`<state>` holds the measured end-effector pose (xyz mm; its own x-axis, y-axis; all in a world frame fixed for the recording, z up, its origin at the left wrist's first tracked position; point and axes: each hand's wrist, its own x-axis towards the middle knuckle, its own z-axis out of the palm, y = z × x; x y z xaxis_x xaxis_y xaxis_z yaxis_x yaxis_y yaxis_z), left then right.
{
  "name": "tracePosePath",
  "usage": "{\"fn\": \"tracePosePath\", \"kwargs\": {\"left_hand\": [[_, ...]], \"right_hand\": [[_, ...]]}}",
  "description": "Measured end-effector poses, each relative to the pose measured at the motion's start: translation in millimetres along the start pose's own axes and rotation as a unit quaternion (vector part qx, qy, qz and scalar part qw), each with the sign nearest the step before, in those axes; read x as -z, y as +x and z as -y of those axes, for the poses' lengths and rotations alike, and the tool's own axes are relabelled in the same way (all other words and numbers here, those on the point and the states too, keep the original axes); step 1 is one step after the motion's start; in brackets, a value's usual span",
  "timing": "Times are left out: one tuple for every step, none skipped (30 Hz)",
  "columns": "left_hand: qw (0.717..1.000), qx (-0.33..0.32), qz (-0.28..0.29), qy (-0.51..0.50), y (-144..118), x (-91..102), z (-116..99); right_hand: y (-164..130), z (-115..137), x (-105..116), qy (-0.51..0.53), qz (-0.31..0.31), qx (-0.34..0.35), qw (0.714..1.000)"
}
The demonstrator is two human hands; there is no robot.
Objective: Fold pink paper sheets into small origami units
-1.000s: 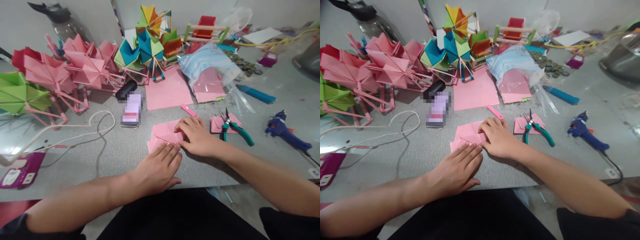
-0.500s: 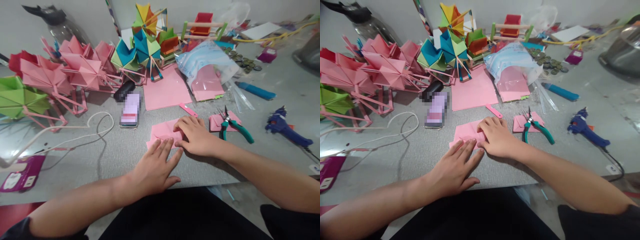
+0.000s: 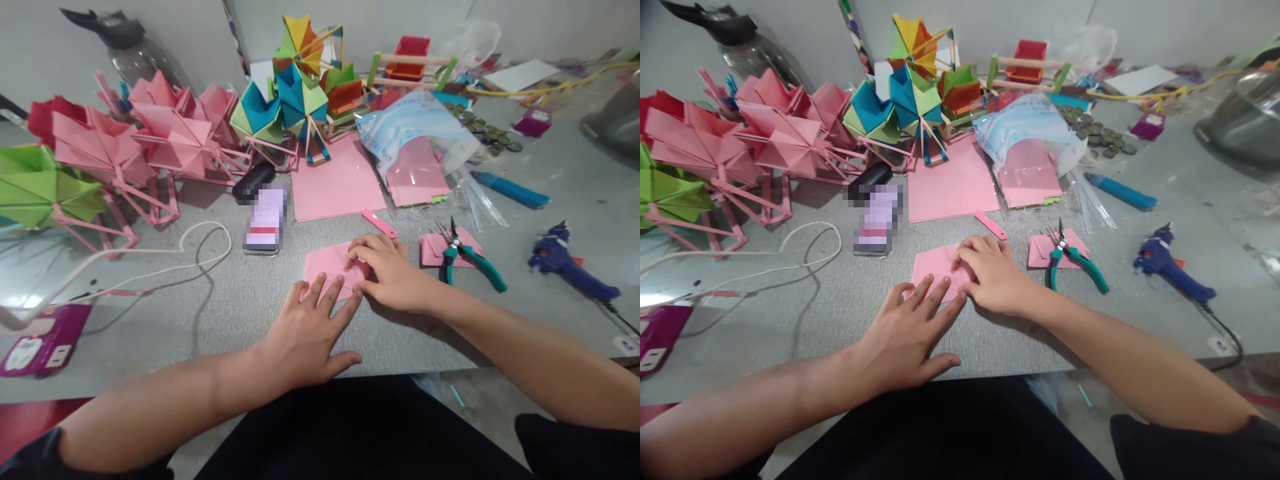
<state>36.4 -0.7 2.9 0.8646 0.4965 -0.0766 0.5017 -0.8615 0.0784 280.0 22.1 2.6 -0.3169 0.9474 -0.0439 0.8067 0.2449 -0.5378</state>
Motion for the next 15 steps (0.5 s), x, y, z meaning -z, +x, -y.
{"fn": "tracePosePath", "kwargs": {"left_hand": [[1.000, -0.001, -0.001, -0.002, 0.1, -0.1, 0.0], [1.000, -0.002, -0.001, -0.003, 0.1, -0.3, 0.0], [1.000, -0.003, -0.001, -0.004, 0.2, -0.5, -0.1], [1.000, -0.004, 0.000, -0.004, 0.2, -0.7, -0.2], [1.000, -0.004, -0.001, -0.004, 0.2, -1.0, -0.4], [1.000, -0.005, -0.001, -0.003, 0.3, -1.3, -0.5], [1.000, -0.006, -0.002, -0.003, 0.3, -1.6, -0.5], [1.000, -0.007, -0.003, -0.003, 0.3, -1.8, -0.5], [1.000, -0.008, -0.004, -0.003, 0.3, -1.9, -0.3], [1.000, -0.009, -0.005, -0.004, 0.3, -2.0, -0.1], [1.000, -0.010, -0.006, -0.004, 0.4, -1.9, 0.1], [1.000, -0.010, -0.007, -0.005, 0.5, -1.7, 0.3], [1.000, -0.010, -0.006, -0.004, 0.7, -1.5, 0.4], [1.000, -0.010, -0.005, -0.003, 0.9, -1.4, 0.4], [1.000, -0.009, -0.003, -0.001, 1.1, -1.2, 0.4]], "right_hand": [[0.6, -0.5, -0.1, -0.001, 0.001, -0.003, 1.000], [1.2, -1.2, -0.3, -0.003, 0.002, -0.006, 1.000], [1.8, -1.8, -0.5, -0.006, 0.003, -0.008, 1.000], [2.3, -2.4, -0.7, -0.008, 0.004, -0.010, 1.000], [2.8, -2.7, -0.8, -0.010, 0.005, -0.010, 1.000], [3.2, -2.8, -0.7, -0.011, 0.007, -0.010, 1.000], [3.4, -2.7, -0.5, -0.012, 0.009, -0.011, 1.000], [3.6, -2.4, -0.3, -0.012, 0.011, -0.013, 1.000], [3.6, -1.9, -0.1, -0.014, 0.013, -0.014, 1.000], [3.5, -1.4, 0.1, -0.016, 0.015, -0.014, 1.000], [3.4, -1.0, 0.2, -0.019, 0.016, -0.013, 1.000], [3.3, -0.7, 0.3, -0.023, 0.016, -0.014, 1.000], [3.2, -0.4, 0.4, -0.027, 0.018, -0.015, 0.999], [3.3, -0.4, 0.4, -0.031, 0.019, -0.017, 0.999], [3.5, -0.4, 0.5, -0.035, 0.021, -0.019, 0.999]]}}
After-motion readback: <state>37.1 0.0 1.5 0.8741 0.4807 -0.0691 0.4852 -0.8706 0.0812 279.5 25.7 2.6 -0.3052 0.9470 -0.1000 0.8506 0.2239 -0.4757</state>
